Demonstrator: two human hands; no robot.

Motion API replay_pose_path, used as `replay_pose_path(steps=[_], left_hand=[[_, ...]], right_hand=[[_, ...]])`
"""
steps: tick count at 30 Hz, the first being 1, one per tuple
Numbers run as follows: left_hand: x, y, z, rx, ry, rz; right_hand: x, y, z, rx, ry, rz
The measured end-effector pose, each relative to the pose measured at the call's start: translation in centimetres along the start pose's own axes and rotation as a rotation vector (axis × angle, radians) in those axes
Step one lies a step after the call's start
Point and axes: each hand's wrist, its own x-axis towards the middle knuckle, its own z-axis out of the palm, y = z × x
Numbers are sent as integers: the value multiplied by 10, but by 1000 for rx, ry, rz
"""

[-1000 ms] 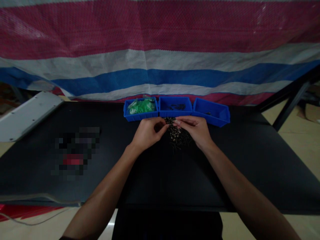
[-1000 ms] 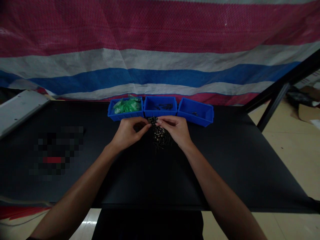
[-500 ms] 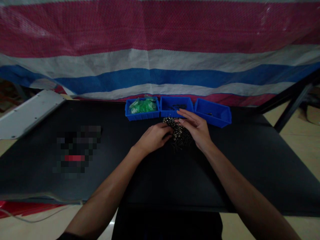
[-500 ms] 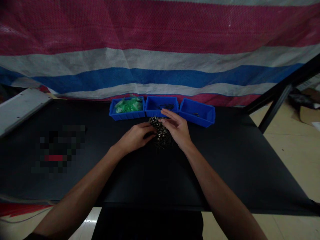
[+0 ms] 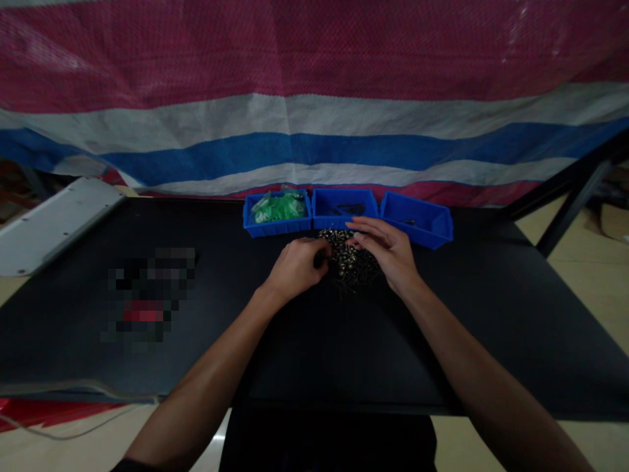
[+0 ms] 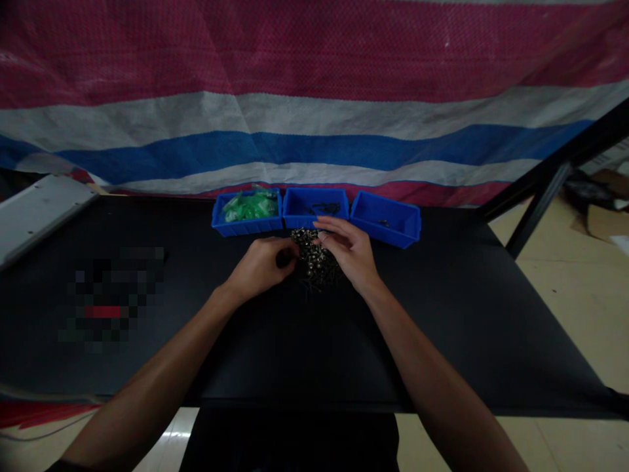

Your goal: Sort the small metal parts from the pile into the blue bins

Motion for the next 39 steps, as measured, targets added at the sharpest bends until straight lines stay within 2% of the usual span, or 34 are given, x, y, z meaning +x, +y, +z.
replay_pose_path(steps=[7, 13, 17, 21, 29, 32, 34, 37, 39], left_hand=[[1, -1, -1, -123, 139, -28], [5, 4, -3, -469, 270, -61], [6, 6, -3, -597, 271, -127], [6, 6, -4, -666, 285, -164], [6, 11, -2, -693, 246, -186], [5, 11, -3, -625, 217, -172], [4, 8, -6, -475, 179, -110], [1, 1, -8, -172, 41, 17], [0, -4, -8, -68, -53, 59]], right_hand=[[0, 0, -1, 2, -7, -3], [-3, 3, -1, -122, -127, -25], [-6, 2, 1, -120, -195, 12], [-6, 1, 1, -69, -187, 47], [-5, 3, 1, 55, -232, 125], [-5, 2, 2, 55, -179, 133], [-4, 2, 2, 31, -87, 104], [0, 4, -1, -33, 208, -14], [4, 8, -7, -81, 416, -104]])
